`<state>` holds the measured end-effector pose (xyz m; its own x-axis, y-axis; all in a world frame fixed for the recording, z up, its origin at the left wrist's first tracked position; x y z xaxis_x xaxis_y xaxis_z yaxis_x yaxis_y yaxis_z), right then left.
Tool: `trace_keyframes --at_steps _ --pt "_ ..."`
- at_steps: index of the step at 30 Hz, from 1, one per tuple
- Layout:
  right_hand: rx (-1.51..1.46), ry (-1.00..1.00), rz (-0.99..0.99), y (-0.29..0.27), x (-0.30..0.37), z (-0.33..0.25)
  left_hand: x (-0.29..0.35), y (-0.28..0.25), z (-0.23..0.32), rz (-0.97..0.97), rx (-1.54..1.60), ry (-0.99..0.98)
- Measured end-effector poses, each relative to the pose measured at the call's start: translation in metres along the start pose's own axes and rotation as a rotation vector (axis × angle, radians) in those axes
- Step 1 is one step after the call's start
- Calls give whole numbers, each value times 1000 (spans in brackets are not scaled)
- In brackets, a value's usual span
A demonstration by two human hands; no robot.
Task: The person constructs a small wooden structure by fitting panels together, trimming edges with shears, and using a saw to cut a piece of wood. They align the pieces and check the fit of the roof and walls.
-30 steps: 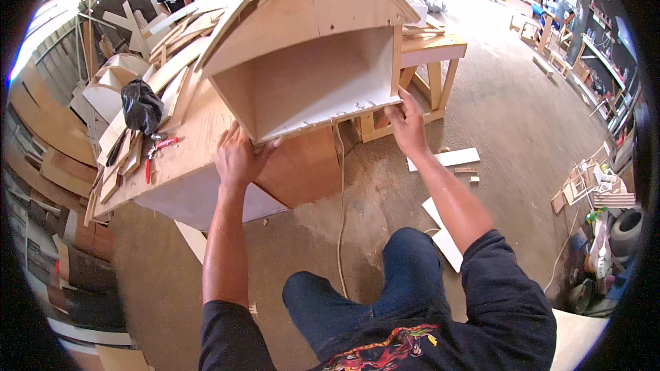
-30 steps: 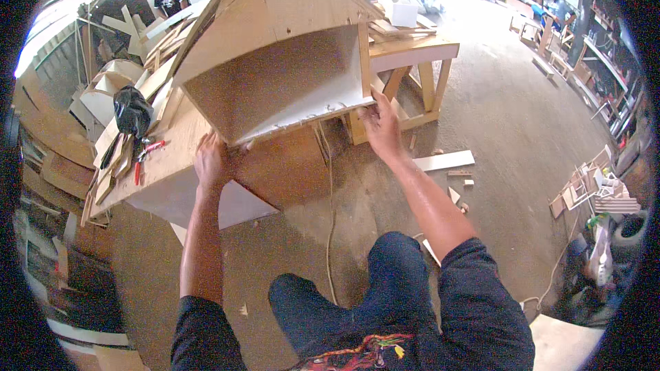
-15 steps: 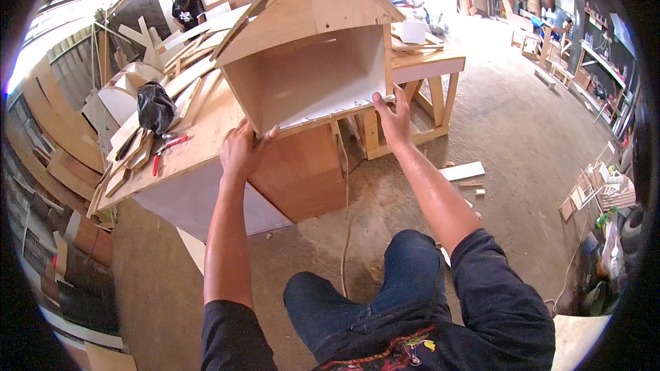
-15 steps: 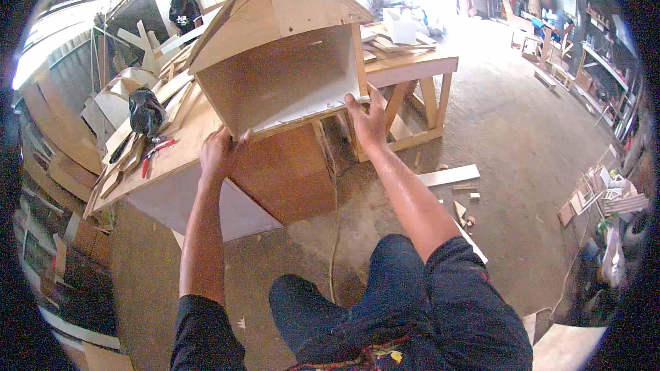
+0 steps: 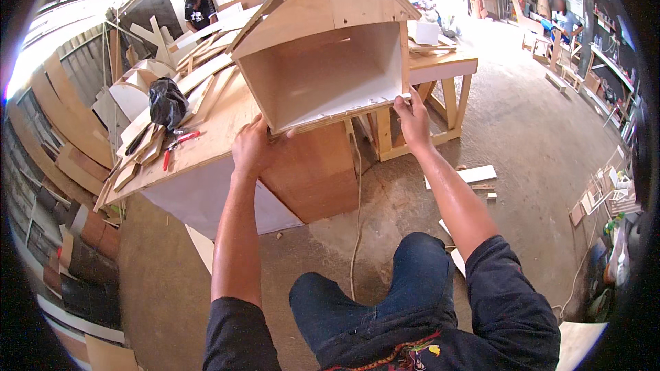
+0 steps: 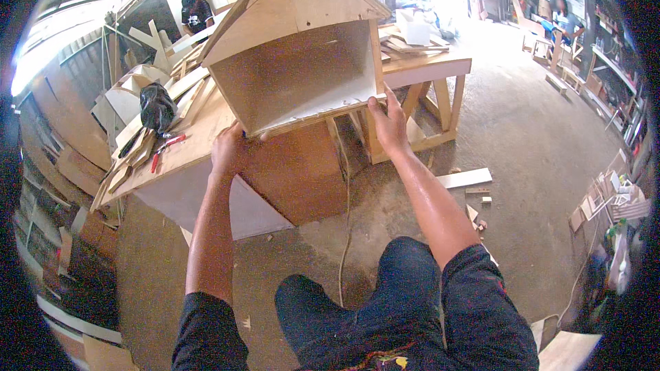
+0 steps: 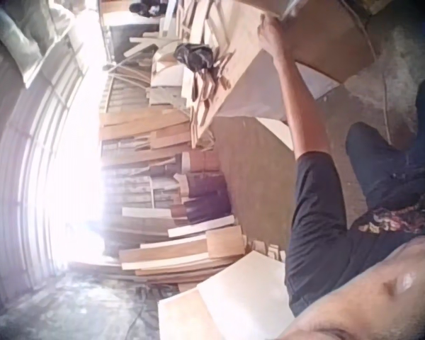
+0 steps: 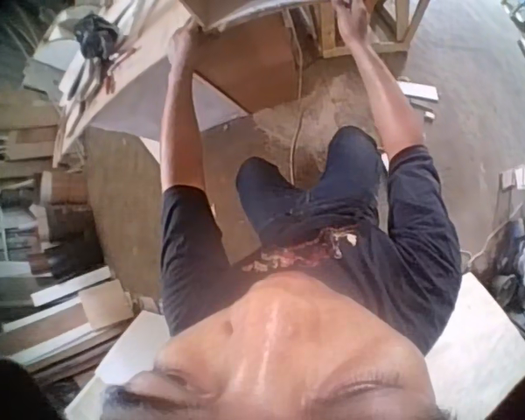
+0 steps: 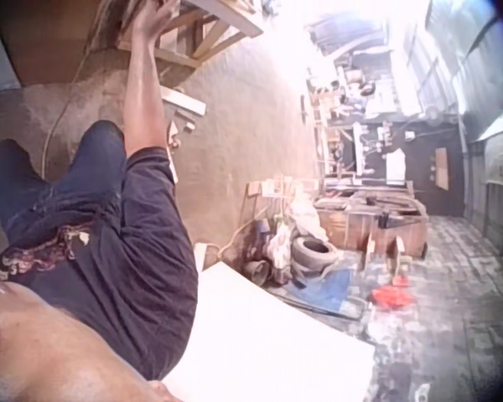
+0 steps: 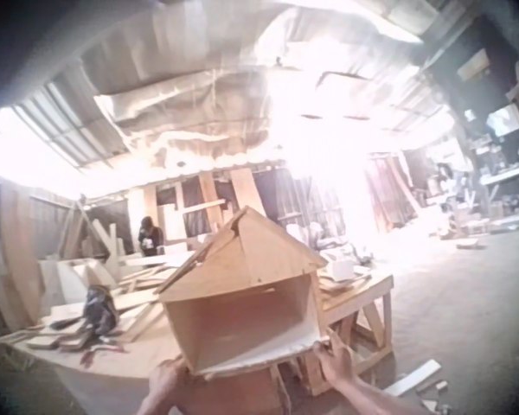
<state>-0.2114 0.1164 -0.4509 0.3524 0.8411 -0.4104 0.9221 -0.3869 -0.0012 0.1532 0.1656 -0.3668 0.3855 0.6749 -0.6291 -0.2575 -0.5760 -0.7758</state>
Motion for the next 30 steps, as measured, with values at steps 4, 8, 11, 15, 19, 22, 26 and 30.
trace_keyframes --at_steps 4,8,11,15,19,22,26,30 --pt "152 -129 169 -3 14 -19 -1 -8 12 -49 -29 -58" --pt "233 -484 346 2 46 -60 2 -10 9 -33 -19 -68" --pt "796 -576 254 24 48 -73 3 -12 10 -24 -23 -60" --pt "725 -552 172 28 39 -74 1 -9 11 10 14 -50" --pt "402 -591 183 25 28 -67 1 -5 7 15 13 -39" --pt "346 -617 196 23 30 -73 3 -1 1 39 -8 -30" --pt "343 -729 126 27 46 -71 0 0 5 -5 -26 -48" --pt "334 -686 -138 55 66 -84 2 -11 8 -56 24 -63"
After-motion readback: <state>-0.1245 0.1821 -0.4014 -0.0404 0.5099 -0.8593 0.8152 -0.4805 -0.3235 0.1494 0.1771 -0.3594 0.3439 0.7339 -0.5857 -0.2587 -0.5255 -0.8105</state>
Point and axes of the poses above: each hand's wrist, its own x-axis away from the middle knuckle, its own y-axis out of the palm, z = x × y, the point moved 3 cm from there along -x, towards the middle knuckle, and after that the axes turned 10 degrees about y, right-handed, at the moved point
